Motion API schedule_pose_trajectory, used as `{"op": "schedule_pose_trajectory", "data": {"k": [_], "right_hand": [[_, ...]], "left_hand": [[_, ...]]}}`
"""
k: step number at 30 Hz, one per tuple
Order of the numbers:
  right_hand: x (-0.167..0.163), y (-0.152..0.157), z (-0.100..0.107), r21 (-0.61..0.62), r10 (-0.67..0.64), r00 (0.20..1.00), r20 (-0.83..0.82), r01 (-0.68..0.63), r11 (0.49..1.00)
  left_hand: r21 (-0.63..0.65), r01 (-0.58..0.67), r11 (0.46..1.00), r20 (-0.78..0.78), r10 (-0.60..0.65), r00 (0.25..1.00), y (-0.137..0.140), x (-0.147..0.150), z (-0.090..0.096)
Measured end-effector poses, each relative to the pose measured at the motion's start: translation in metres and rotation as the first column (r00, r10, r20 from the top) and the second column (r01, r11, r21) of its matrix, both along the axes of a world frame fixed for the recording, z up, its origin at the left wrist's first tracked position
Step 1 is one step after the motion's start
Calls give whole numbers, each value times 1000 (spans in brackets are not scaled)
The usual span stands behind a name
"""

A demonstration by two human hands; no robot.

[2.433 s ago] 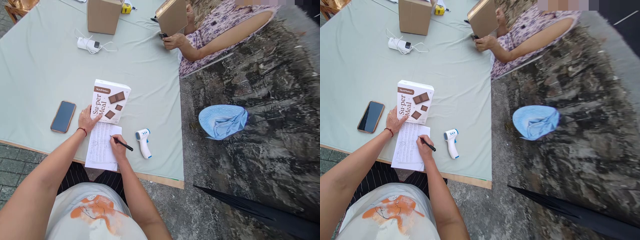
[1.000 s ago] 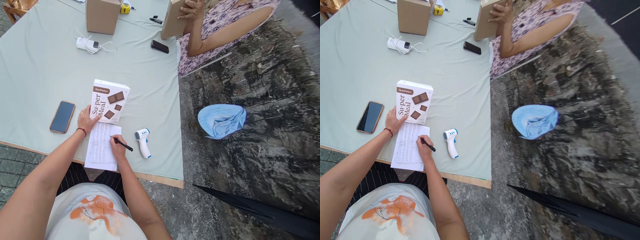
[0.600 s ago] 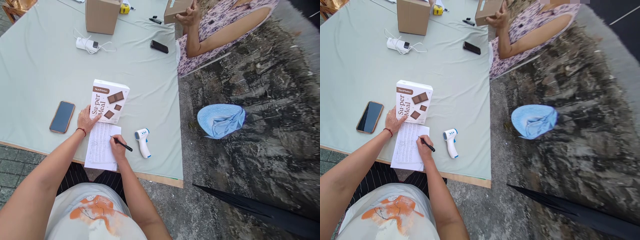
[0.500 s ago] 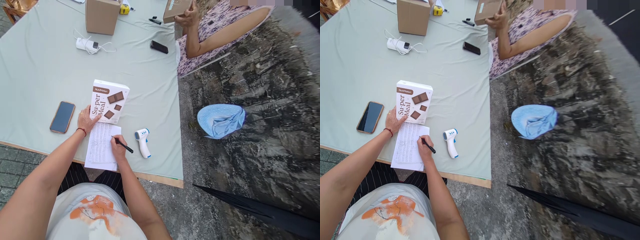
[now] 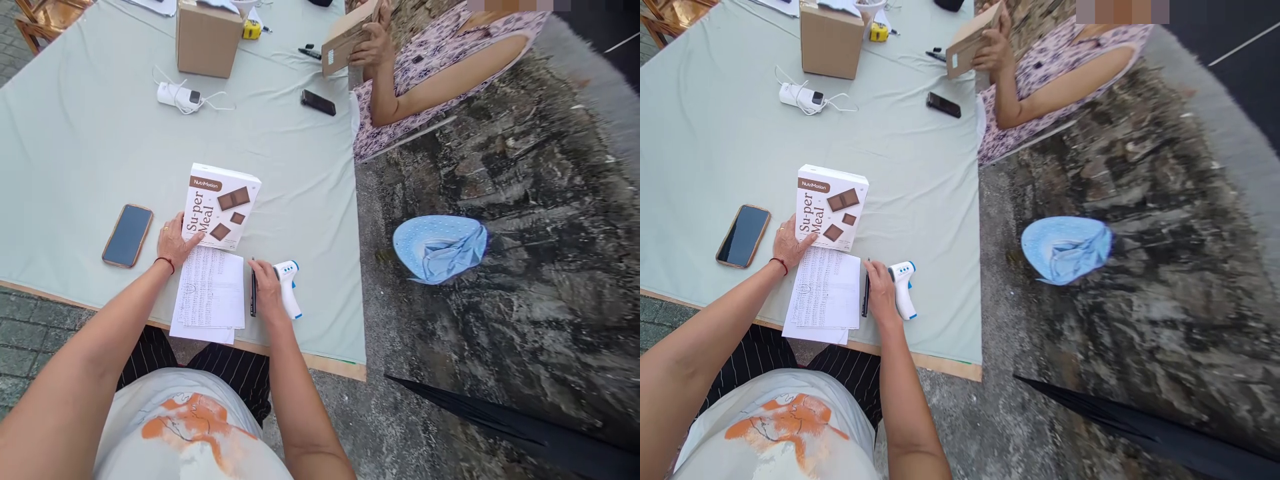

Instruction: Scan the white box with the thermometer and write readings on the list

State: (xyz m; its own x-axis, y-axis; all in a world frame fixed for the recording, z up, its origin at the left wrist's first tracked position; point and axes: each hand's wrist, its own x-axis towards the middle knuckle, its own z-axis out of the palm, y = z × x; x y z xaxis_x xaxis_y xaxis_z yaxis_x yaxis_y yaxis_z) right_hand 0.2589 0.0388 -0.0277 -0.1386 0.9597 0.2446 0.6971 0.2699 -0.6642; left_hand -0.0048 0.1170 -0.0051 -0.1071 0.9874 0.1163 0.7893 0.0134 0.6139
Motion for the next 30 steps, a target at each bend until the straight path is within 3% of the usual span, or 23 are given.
{"op": "schedule_pose_trajectory", "data": {"k": [5, 7, 9, 12, 14, 16, 18, 21, 25, 30], "right_hand": [[8, 0, -3, -22, 81, 992, 101, -79, 997], [10, -5, -2, 41, 22, 995, 93, -26, 999], [17, -11, -2, 92, -135, 985, 111, 125, 988], [36, -22, -5, 14, -428, 876, 222, 436, 900], [49, -26, -7, -134, -502, 813, 294, 555, 821], [56, -27, -7, -262, -517, 804, 293, 587, 766], [54, -24, -3, -319, -538, 821, 190, 570, 757], [32, -14, 12, -378, -524, 839, -147, 442, 814], [-20, 4, 41, -443, -399, 728, -557, 146, 885], [-75, 31, 67, -353, -285, 625, -727, 16, 935]], "left_hand": [[-7, -8, 1000, -8, 8, 1000, -1, 0, 0], [-6, -1, 1000, -14, 0, 1000, -1, 0, 0], [-8, 1, 1000, -20, -1, 1000, -2, 0, 0], [-10, -1, 1000, -22, 1, 1000, -2, 0, 1], [-10, 0, 1000, -24, 0, 1000, -2, 0, 1], [-13, 0, 1000, -27, 0, 1000, -2, 0, 1], [-13, -3, 1000, -28, 3, 1000, -2, 0, 1], [-7, -7, 1000, -21, 7, 1000, -2, 0, 2], [-8, -12, 1000, -12, 12, 1000, -2, 0, 1], [-5, -14, 1000, -42, 13, 999, -1, -3, 1]]}}
